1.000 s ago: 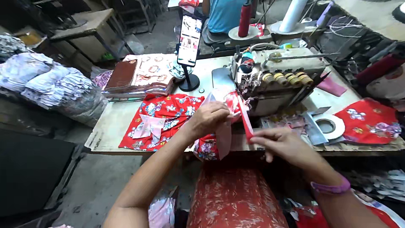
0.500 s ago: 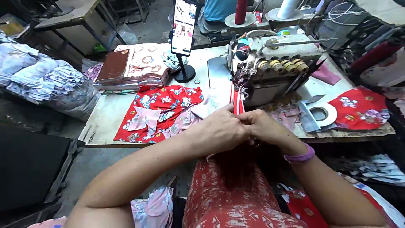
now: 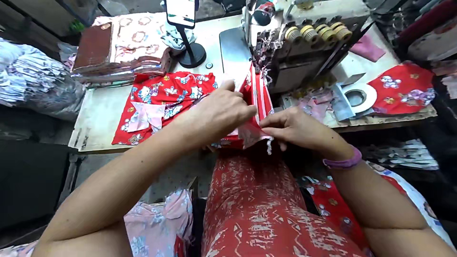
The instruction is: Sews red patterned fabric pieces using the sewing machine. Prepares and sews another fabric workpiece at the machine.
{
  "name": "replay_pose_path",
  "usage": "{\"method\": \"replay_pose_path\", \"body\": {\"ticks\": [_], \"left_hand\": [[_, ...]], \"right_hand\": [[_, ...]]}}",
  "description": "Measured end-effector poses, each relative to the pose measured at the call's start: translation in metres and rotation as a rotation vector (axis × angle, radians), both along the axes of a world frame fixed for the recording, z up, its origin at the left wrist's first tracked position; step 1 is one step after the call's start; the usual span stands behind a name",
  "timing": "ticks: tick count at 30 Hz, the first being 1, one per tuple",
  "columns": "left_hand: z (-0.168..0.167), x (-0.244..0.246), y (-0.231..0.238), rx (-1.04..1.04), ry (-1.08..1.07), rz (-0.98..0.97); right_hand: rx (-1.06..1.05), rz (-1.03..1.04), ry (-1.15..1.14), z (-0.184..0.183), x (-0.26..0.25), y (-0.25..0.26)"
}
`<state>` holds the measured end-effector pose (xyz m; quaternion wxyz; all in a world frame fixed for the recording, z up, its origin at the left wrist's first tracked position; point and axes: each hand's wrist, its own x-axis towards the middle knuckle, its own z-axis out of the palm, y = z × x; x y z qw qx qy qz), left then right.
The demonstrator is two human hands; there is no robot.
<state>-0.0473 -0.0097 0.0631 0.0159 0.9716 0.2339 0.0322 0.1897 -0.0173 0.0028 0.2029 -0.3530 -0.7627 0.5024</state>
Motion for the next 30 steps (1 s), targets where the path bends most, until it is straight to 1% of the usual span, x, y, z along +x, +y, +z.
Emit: {"method": "replay_pose_path", "body": {"ticks": [1, 5, 11, 14, 16, 18, 20, 22, 24, 26, 30], "left_hand": [[0.001, -0.003, 0.002, -0.008, 0.022, 0.001], [-0.001, 0.002, 0.001, -0.096, -0.007, -0.067], [-0.001, 0.005, -0.001, -0.03, 0.032, -0.008], [-0.006, 0.009, 0.001, 0.007, 0.004, 0.014], [-0.013, 0.011, 0.004, -0.005, -0.061, -0.014], [-0.018, 0.01, 0.011, -0.086, -0.138, -0.075], [-0.014, 0.006, 0.018, -0.221, -0.184, -0.096], [-0.007, 0.0, 0.021, -0.267, -0.154, -0.063], [-0.005, -0.004, 0.023, -0.239, -0.108, -0.027], [-0.007, -0.004, 0.023, -0.205, -0.112, 0.003], [-0.007, -0.004, 0.023, -0.201, -0.121, 0.023]], "right_hand": [[0.011, 0.005, 0.0, -0.001, 0.0, 0.0], [0.001, 0.023, 0.02, 0.0, -0.002, -0.003], [-0.013, 0.016, 0.038, -0.006, 0.002, -0.004], [-0.006, -0.002, 0.057, -0.007, 0.003, -0.005], [0.001, 0.017, 0.103, -0.008, 0.003, -0.006], [0.1, 0.04, 0.152, -0.01, 0.006, -0.004], [0.333, 0.039, 0.086, -0.014, 0.013, 0.002], [0.465, -0.011, 0.012, -0.021, 0.017, 0.007], [0.513, -0.106, -0.005, -0.028, 0.014, 0.006], [0.517, -0.18, 0.007, -0.028, 0.008, 0.003], [0.531, -0.18, 0.043, -0.027, 0.007, 0.002]]}}
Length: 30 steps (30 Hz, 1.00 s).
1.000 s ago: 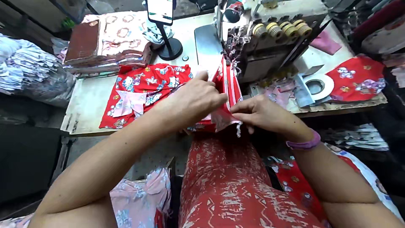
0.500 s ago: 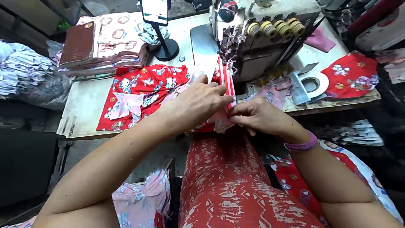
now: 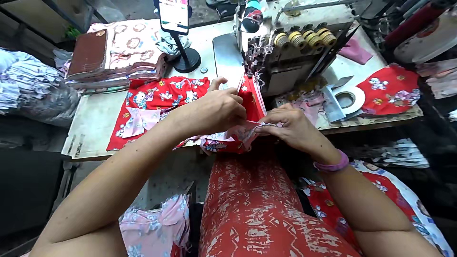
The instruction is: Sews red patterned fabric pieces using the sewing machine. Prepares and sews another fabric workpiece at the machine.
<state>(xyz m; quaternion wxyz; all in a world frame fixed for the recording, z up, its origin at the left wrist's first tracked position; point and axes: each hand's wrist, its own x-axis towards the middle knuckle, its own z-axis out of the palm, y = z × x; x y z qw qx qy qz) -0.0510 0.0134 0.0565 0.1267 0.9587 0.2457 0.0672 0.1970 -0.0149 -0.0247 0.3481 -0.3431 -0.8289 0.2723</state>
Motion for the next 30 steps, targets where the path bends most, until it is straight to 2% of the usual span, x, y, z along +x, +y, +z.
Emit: {"method": "replay_pose_path", "body": {"ticks": [5, 8, 10, 13, 14, 16, 17, 18, 20, 21, 23, 25, 26, 30], "left_hand": [[0.0, 0.0, 0.003, -0.023, 0.0, 0.016], [0.008, -0.001, 0.009, -0.015, -0.041, 0.056], [0.03, -0.006, 0.018, -0.056, -0.097, 0.109], [0.064, -0.021, 0.036, -0.126, -0.191, 0.188], [0.072, -0.024, 0.042, -0.179, -0.234, 0.211], [0.083, -0.027, 0.05, -0.285, -0.31, 0.274], [0.086, -0.029, 0.051, -0.32, -0.347, 0.305], [0.085, -0.031, 0.052, -0.341, -0.388, 0.33], [0.081, -0.037, 0.05, -0.372, -0.45, 0.358], [0.077, -0.04, 0.05, -0.384, -0.472, 0.35], [0.07, -0.045, 0.052, -0.399, -0.51, 0.298], [0.06, -0.049, 0.057, -0.424, -0.542, 0.238], [0.056, -0.05, 0.059, -0.44, -0.552, 0.211], [0.047, -0.055, 0.06, -0.49, -0.573, 0.159]], "right_hand": [[-0.007, 0.06, 0.035, 0.003, 0.0, 0.006], [0.01, -0.022, 0.133, 0.011, 0.003, 0.017], [0.004, -0.111, -0.006, 0.013, 0.007, 0.027], [-0.117, 0.137, -0.368, -0.002, -0.029, 0.032], [0.003, 0.172, -0.354, -0.01, -0.053, 0.028], [0.346, 0.11, -0.191, -0.008, -0.099, 0.023], [0.434, 0.092, -0.112, -0.002, -0.115, 0.024], [0.429, 0.102, -0.073, 0.003, -0.124, 0.026], [0.283, 0.152, -0.015, 0.003, -0.119, 0.029], [0.245, 0.123, 0.066, -0.002, -0.107, 0.031], [0.224, -0.086, 0.225, -0.011, -0.076, 0.038], [0.196, -0.328, 0.222, -0.008, -0.049, 0.049], [0.174, -0.387, 0.185, -0.006, -0.041, 0.056], [0.191, -0.434, 0.198, -0.025, -0.033, 0.074]]}}
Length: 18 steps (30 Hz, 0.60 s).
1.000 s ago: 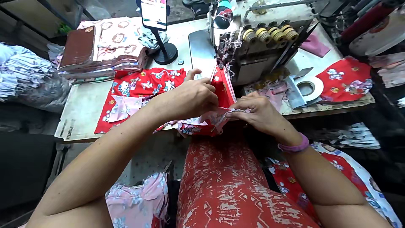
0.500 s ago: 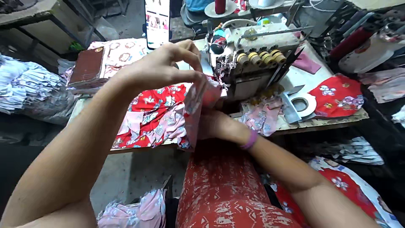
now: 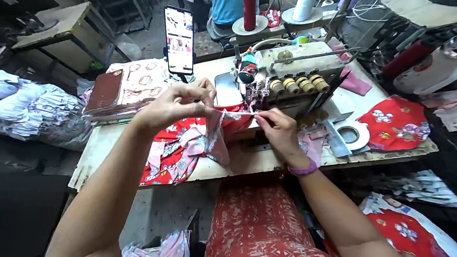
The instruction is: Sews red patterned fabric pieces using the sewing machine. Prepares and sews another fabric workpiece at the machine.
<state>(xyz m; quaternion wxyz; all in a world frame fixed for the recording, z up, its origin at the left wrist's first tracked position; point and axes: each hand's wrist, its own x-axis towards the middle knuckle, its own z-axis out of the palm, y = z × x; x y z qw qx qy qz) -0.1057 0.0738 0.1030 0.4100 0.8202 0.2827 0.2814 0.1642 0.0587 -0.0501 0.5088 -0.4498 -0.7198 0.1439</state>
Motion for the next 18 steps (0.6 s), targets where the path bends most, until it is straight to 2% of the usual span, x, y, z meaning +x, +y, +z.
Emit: {"method": "replay_pose_path", "body": {"ticks": [4, 5, 7, 10, 14, 18], "left_hand": [[-0.005, -0.009, -0.003, -0.008, 0.0, 0.034], [-0.008, -0.008, -0.002, -0.015, -0.012, 0.045], [-0.01, -0.003, 0.003, -0.018, -0.036, 0.036], [-0.009, 0.005, 0.007, -0.015, -0.042, 0.03], [-0.008, 0.013, 0.01, -0.036, -0.047, 0.001], [-0.008, 0.015, 0.011, -0.027, -0.019, -0.035]], "right_hand": [[-0.331, 0.122, -0.247, 0.0, 0.038, -0.012], [-0.296, 0.141, -0.274, 0.003, 0.041, -0.014], [-0.113, 0.174, -0.182, 0.02, 0.041, -0.011], [0.042, 0.401, -0.004, 0.054, 0.028, 0.005], [-0.06, 0.635, -0.132, 0.082, 0.006, 0.026], [-0.096, 0.73, -0.052, 0.088, -0.001, 0.035]]}}
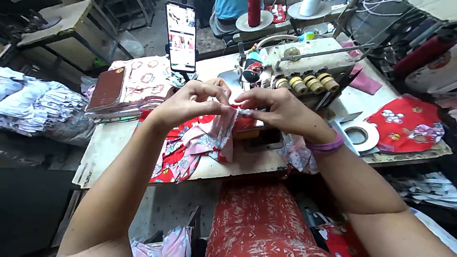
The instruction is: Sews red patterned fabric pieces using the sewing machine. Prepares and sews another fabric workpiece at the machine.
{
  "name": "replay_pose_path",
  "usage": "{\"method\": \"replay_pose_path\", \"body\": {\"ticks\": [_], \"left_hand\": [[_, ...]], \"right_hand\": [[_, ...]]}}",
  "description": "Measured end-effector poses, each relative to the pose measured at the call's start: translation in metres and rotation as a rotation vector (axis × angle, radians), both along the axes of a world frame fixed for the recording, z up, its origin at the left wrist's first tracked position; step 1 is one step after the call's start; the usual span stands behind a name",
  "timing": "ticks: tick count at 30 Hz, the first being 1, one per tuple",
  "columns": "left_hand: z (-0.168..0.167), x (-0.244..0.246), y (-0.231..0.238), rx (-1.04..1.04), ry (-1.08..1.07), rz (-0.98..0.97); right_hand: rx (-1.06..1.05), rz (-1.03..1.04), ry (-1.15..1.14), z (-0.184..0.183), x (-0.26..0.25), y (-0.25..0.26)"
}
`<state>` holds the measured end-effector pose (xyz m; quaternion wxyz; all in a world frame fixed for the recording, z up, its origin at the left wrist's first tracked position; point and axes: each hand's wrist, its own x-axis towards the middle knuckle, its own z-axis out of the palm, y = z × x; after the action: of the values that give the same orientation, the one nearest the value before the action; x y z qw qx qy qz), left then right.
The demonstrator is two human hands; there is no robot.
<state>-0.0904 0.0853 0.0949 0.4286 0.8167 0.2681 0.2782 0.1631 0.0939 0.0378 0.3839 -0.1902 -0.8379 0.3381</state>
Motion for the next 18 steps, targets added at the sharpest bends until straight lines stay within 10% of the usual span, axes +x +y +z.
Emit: {"method": "replay_pose_path", "body": {"ticks": [18], "left_hand": [[0.006, 0.003, 0.003, 0.0, -0.031, 0.022]], "right_hand": [[0.103, -0.258, -0.01, -0.033, 0.008, -0.008]]}}
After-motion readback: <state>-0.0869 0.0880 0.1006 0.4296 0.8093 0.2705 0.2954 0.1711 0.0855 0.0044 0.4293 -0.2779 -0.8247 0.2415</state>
